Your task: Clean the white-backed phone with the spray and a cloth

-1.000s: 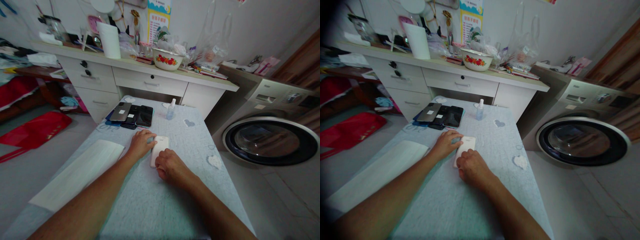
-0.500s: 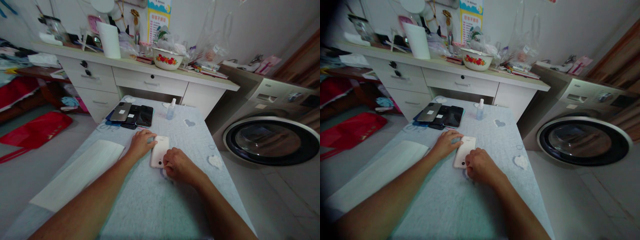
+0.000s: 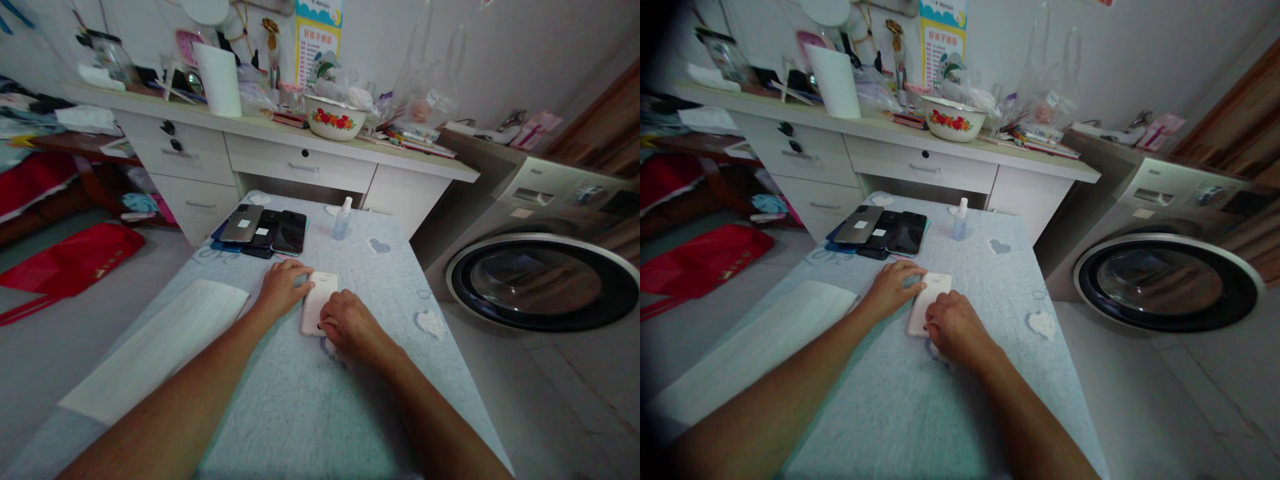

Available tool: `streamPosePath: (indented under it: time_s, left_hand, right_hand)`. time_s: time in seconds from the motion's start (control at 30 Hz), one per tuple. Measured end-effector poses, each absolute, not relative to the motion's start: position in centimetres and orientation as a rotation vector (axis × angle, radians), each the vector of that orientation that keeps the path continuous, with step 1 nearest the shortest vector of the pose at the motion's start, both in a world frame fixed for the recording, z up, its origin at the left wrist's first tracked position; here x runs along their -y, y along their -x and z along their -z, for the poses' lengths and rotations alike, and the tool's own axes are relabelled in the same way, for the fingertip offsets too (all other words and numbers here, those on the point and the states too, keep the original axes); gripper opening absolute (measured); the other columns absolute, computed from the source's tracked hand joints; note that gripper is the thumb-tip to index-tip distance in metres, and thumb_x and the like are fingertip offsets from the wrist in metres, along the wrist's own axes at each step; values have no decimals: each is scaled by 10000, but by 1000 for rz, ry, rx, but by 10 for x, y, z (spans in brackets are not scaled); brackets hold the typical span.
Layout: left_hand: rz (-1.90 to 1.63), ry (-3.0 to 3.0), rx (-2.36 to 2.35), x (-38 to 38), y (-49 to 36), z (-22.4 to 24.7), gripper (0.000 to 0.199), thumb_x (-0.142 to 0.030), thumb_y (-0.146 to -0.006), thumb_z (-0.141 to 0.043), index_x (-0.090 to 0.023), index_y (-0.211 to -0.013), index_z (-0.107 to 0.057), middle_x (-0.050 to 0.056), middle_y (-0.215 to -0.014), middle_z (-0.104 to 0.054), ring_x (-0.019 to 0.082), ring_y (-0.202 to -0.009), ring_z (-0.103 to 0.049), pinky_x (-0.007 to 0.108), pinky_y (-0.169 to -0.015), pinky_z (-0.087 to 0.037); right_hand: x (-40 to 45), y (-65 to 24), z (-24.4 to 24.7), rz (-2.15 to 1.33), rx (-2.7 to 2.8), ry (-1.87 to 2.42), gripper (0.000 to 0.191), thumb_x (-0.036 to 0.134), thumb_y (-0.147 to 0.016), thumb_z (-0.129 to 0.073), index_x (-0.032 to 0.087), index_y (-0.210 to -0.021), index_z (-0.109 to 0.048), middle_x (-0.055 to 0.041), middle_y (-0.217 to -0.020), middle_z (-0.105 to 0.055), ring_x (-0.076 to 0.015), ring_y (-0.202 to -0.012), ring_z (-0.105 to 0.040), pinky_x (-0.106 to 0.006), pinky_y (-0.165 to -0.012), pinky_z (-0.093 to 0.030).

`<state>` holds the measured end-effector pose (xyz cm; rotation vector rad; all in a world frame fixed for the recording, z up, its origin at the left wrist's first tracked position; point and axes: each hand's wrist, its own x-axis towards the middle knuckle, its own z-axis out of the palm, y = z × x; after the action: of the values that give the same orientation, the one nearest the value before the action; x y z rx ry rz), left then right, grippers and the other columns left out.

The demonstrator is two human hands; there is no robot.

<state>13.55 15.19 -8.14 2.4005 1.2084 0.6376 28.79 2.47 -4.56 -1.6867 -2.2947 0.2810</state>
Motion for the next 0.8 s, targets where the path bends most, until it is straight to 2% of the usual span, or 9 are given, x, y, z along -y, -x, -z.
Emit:
streamPosePath:
  time_s: [0.43, 0.8]
  left_hand:
    - [-651, -2410, -1196, -151, -135, 81, 285, -373, -781, -620, -287, -1042, -696, 27, -1127, -626, 237, -1049, -542, 400, -966, -397]
    - [-638, -2406, -1202, -153, -136, 85, 291, -374, -785, -629, -296, -1060, -687, 22, -1144, -620, 232, -1053, -529, 395, -965, -391]
  right_hand:
    - [-21, -285, 44, -344, 2359, 1543, 95, 117, -783, -579, 170, -785, -657, -40, -799, -609, -163, -809, -506, -274, -778, -384]
    - [-31, -300, 47, -323, 2176, 1777, 86, 118, -746, -620, 137, -806, -679, -60, -801, -619, -170, -781, -510, -285, -767, -385]
